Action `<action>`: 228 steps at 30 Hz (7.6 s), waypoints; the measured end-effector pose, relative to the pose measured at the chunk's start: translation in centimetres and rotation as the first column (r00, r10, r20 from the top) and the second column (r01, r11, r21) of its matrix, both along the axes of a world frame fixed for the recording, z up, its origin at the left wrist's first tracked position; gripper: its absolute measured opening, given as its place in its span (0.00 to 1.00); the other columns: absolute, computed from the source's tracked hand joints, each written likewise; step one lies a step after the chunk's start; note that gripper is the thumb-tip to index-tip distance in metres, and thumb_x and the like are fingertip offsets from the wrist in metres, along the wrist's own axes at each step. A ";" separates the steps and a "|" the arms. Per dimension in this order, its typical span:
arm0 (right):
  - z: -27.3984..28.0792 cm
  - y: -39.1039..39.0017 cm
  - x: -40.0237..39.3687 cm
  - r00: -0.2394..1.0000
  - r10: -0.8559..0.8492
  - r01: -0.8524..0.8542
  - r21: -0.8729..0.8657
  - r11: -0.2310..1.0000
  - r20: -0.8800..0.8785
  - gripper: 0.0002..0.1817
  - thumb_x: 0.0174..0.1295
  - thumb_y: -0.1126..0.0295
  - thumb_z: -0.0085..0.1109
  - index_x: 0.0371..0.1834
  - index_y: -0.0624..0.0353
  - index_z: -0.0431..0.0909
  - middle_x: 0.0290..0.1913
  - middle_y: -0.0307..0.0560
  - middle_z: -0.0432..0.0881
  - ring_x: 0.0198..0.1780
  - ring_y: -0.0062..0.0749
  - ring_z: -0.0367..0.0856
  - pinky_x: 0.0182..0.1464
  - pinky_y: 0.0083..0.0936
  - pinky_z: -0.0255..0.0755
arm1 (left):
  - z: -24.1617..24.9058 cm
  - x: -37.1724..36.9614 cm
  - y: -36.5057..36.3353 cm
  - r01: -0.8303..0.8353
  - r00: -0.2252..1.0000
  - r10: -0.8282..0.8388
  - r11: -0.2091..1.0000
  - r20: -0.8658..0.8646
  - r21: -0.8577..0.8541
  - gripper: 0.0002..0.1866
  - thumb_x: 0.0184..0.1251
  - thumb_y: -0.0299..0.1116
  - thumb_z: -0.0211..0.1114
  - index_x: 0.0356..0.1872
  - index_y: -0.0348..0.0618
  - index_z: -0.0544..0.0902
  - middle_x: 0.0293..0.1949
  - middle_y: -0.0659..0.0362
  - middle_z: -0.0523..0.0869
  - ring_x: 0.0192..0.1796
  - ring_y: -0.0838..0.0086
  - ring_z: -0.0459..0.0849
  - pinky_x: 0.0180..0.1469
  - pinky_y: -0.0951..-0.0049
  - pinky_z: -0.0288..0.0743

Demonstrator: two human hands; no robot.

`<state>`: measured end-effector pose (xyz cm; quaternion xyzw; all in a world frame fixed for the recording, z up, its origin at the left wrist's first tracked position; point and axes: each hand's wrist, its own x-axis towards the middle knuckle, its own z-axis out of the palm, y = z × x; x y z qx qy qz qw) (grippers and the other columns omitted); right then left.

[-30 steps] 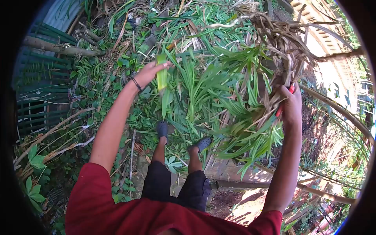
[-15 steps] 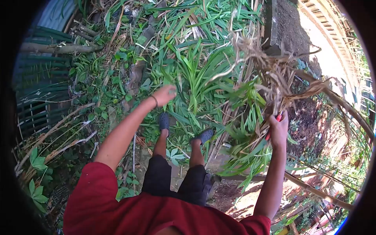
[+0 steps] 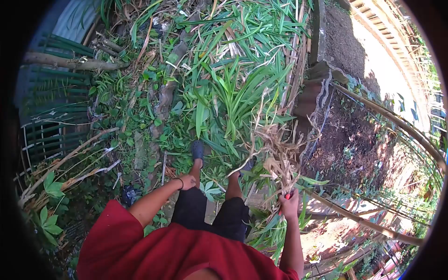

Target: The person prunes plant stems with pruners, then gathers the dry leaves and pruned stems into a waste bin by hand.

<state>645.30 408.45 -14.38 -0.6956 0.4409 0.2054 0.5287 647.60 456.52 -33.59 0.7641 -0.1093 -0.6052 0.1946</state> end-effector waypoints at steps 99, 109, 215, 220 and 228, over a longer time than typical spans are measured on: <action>-3.7 -13.7 33.3 0.961 -0.203 0.205 0.008 0.979 0.188 0.15 0.55 0.73 0.60 0.38 0.55 0.61 0.24 0.40 0.67 0.08 0.30 0.64 0.05 0.27 0.61 | 15.1 52.4 -9.2 -0.780 0.622 0.783 0.618 0.014 0.100 0.34 0.69 0.54 0.59 0.68 0.43 0.67 0.66 0.54 0.72 0.70 0.65 0.67 0.72 0.58 0.56; -8.7 -11.9 38.3 0.981 -0.142 0.151 -0.064 0.986 0.131 0.25 0.52 0.78 0.57 0.56 0.61 0.65 0.36 0.36 0.71 0.32 0.20 0.69 0.35 0.20 0.69 | -10.4 79.3 -18.8 -0.836 0.549 0.836 0.549 0.011 0.018 0.41 0.66 0.58 0.57 0.69 0.33 0.66 0.72 0.43 0.64 0.72 0.54 0.64 0.69 0.55 0.60; 12.6 9.1 50.2 0.234 0.952 -0.829 -0.471 0.302 0.197 0.20 0.45 0.72 0.63 0.41 0.64 0.68 0.28 0.45 0.71 0.30 0.35 0.70 0.37 0.35 0.69 | 20.0 -8.7 -0.8 -0.890 -0.414 0.725 -0.450 0.550 -0.077 0.26 0.49 0.37 0.71 0.48 0.33 0.77 0.37 0.43 0.87 0.39 0.53 0.87 0.42 0.58 0.80; 16.8 14.4 49.1 0.154 0.970 -0.796 -0.557 0.236 0.190 0.21 0.44 0.70 0.65 0.39 0.63 0.65 0.27 0.50 0.73 0.29 0.43 0.72 0.37 0.40 0.69 | 20.2 -10.6 1.0 -0.879 -0.460 0.740 -0.457 0.491 -0.135 0.27 0.47 0.36 0.72 0.49 0.33 0.78 0.39 0.44 0.87 0.42 0.54 0.87 0.45 0.59 0.80; 21.6 21.3 48.1 0.047 0.982 -0.766 -0.625 0.154 0.184 0.22 0.45 0.67 0.67 0.35 0.64 0.63 0.27 0.51 0.70 0.30 0.41 0.70 0.36 0.38 0.68 | 15.2 -12.6 3.0 -0.890 -0.441 0.759 -0.437 0.478 -0.126 0.32 0.47 0.38 0.72 0.53 0.30 0.74 0.40 0.42 0.86 0.43 0.52 0.86 0.45 0.59 0.79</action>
